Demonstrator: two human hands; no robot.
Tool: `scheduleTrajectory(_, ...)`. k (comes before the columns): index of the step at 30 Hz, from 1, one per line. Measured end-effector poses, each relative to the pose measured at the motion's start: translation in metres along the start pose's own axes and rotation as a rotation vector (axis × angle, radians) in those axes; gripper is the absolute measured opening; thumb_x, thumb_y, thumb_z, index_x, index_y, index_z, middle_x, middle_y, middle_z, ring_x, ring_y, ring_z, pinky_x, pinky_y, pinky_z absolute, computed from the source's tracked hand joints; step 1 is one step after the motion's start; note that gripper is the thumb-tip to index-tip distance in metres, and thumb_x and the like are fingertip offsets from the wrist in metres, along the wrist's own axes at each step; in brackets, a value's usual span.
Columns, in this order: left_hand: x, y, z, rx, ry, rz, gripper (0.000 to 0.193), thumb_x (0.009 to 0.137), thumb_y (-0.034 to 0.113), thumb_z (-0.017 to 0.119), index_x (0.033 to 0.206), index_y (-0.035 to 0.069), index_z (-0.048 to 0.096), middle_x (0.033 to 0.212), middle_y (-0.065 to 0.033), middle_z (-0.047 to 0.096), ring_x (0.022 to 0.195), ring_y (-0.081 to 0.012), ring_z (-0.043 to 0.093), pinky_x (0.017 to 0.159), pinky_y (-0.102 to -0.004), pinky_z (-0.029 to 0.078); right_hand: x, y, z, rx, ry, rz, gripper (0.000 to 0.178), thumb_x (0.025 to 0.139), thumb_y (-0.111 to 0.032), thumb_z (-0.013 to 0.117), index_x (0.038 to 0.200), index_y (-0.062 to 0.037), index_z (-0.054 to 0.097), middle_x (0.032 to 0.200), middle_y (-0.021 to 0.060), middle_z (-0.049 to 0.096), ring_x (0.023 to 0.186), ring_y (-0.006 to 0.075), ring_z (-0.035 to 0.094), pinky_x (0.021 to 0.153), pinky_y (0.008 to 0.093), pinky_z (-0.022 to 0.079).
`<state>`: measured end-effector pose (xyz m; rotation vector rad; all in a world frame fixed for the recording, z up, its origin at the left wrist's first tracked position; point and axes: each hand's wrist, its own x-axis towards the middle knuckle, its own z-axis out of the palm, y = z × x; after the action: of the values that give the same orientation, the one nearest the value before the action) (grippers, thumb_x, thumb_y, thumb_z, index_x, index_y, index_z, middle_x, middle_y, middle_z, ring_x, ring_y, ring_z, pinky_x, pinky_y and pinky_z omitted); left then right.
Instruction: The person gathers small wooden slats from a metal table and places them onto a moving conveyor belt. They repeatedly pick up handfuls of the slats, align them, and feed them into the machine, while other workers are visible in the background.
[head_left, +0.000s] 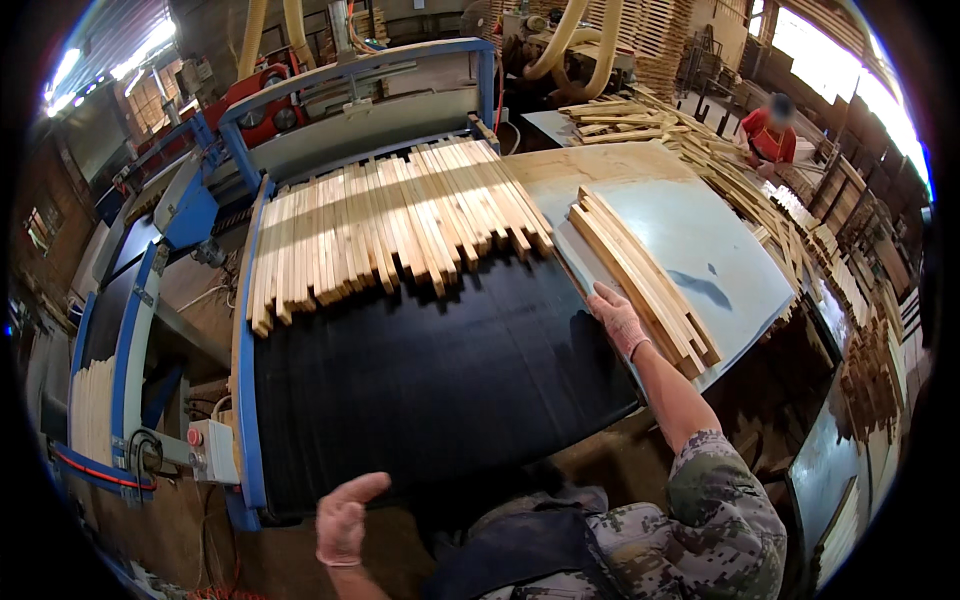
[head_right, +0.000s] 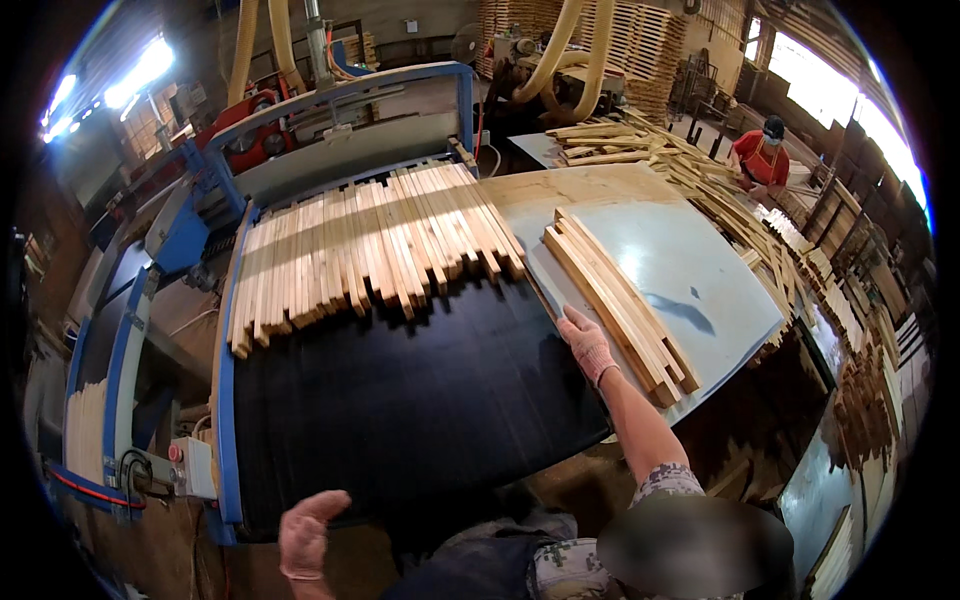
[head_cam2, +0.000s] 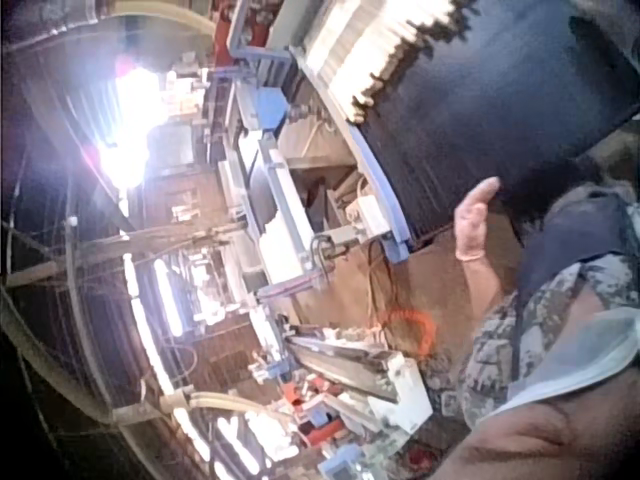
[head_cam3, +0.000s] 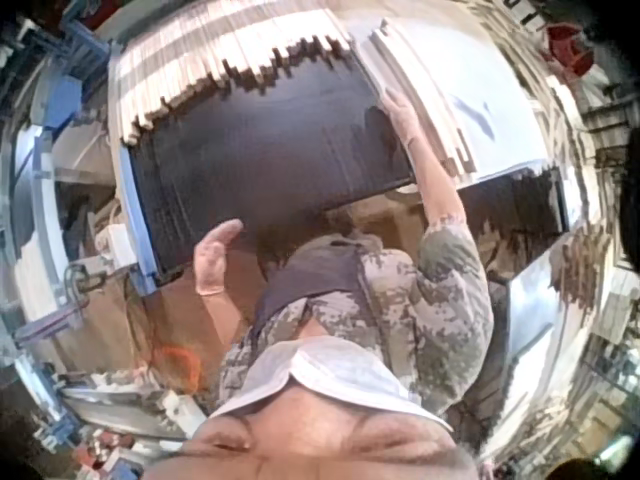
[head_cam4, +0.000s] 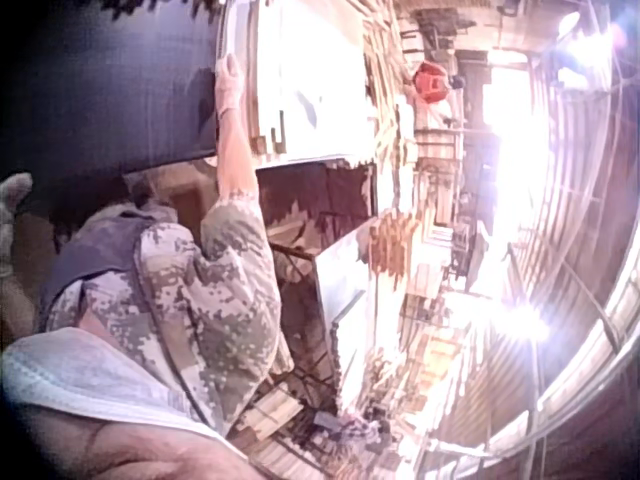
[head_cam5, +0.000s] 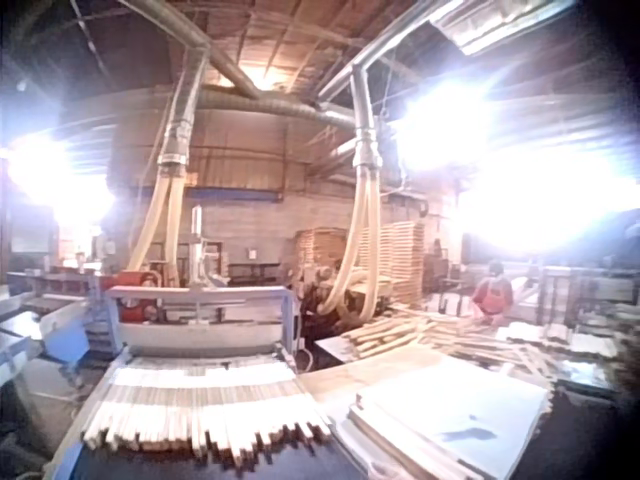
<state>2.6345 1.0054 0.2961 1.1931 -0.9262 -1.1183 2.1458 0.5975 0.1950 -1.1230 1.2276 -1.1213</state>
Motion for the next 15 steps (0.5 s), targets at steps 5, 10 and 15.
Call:
scheduleTrajectory(5,0.019,-0.038,0.038,-0.156,-0.234,-0.303,0.073,0.097,0.05,0.079,0.138,-0.011,0.069,0.138,-0.0201,0.073,0.131,-0.0288,0.068,0.119,-0.0395,0.047,-0.039,-0.002,0.001,-0.054,0.015,0.045,0.069,0.106,-0.02,0.072,0.162,0.0082,0.044,0.15,0.0129,0.062,0.122,0.0161,0.063,0.103,0.026,0.048)
scheduleTrajectory(10,0.033,-0.066,0.062,-0.232,-0.432,-0.391,0.067,0.102,0.045,0.074,0.14,-0.01,0.067,0.142,-0.0236,0.07,0.136,-0.0332,0.064,0.123,-0.0449,0.044,-0.111,0.007,0.003,0.077,0.022,0.054,0.07,0.103,-0.023,0.075,0.159,0.0086,0.048,0.13,0.0137,0.074,0.109,0.0165,0.069,0.094,0.0287,0.055)
scheduleTrajectory(15,0.045,-0.085,0.084,-0.261,-0.59,-0.465,0.063,0.103,0.04,0.072,0.141,-0.01,0.067,0.142,-0.0219,0.071,0.135,-0.0306,0.065,0.122,-0.0413,0.044,-0.228,-0.005,0.007,0.336,-0.107,0.367,0.072,0.104,-0.03,0.073,0.159,0.0076,0.047,0.127,0.019,0.075,0.106,0.024,0.074,0.091,0.0374,0.061)
